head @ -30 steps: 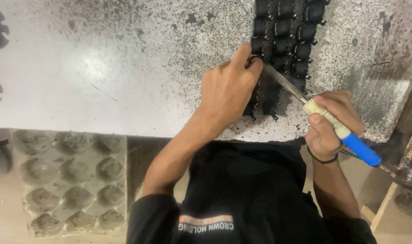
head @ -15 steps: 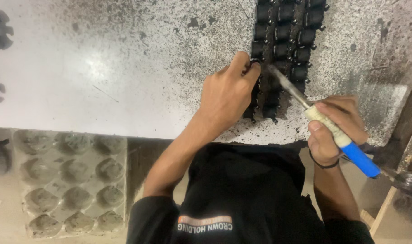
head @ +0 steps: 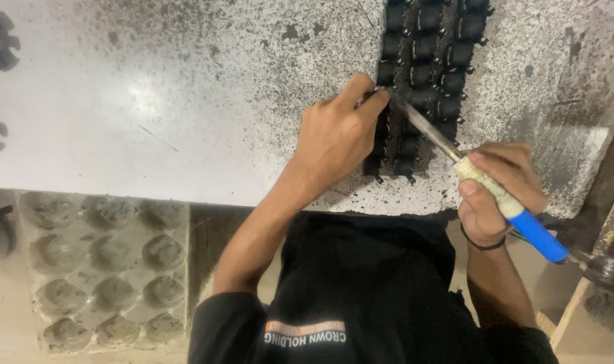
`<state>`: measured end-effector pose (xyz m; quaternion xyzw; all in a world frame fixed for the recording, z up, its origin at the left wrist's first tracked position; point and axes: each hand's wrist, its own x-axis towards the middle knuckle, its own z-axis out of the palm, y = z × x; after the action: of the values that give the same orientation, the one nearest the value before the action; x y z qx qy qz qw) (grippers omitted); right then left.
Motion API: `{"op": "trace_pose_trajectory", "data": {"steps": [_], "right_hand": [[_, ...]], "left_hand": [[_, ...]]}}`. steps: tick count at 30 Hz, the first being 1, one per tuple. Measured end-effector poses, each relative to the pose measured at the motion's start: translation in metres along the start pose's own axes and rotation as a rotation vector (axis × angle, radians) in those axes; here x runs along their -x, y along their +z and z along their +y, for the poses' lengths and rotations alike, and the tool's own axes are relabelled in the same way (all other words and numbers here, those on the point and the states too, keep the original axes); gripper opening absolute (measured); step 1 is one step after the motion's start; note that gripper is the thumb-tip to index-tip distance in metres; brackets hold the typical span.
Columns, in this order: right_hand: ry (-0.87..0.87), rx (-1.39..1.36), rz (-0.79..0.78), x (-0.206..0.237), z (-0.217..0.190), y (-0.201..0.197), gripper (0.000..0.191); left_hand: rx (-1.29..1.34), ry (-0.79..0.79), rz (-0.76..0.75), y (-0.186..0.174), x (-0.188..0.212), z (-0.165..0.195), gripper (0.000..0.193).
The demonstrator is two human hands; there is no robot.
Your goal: The person arranges black plastic components into rows on a workbench, fitting pieces together by hand. They then use a soldering iron to melt or press each assembled piece in the rows, working through them one at a time and repositioning the rows as they go.
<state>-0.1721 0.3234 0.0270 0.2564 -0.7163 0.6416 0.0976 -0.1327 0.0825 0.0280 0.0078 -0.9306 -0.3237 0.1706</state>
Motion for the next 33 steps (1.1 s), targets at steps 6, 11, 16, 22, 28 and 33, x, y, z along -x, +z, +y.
{"op": "trace_pose_trajectory", "data": {"steps": [6, 11, 16, 22, 28, 33], "right_hand": [[0.011, 0.119, -0.145, -0.001, -0.007, -0.008, 0.030], [-0.136, 0.005, -0.128, -0.025, 0.002, -0.027, 0.027], [-0.170, -0.059, 0.057, -0.026, 0.015, -0.017, 0.026], [-0.094, -0.076, 0.122, -0.010, 0.022, 0.007, 0.029], [-0.047, 0.069, 0.005, -0.010, 0.015, 0.005, 0.032], [-0.041, 0.061, 0.020, -0.008, 0.013, 0.009, 0.032]], "left_hand": [[-0.037, 0.022, -0.046, 0.005, -0.006, -0.003, 0.025], [-0.040, 0.074, -0.006, -0.009, -0.013, 0.007, 0.016], [-0.076, 0.223, 0.018, -0.087, -0.018, 0.032, 0.026], [-0.207, 0.304, 0.334, -0.106, -0.055, 0.034, 0.023], [-0.056, 0.076, 0.109, -0.013, -0.037, -0.005, 0.020], [-0.065, 0.045, 0.070, 0.006, -0.018, -0.019, 0.019]]}}
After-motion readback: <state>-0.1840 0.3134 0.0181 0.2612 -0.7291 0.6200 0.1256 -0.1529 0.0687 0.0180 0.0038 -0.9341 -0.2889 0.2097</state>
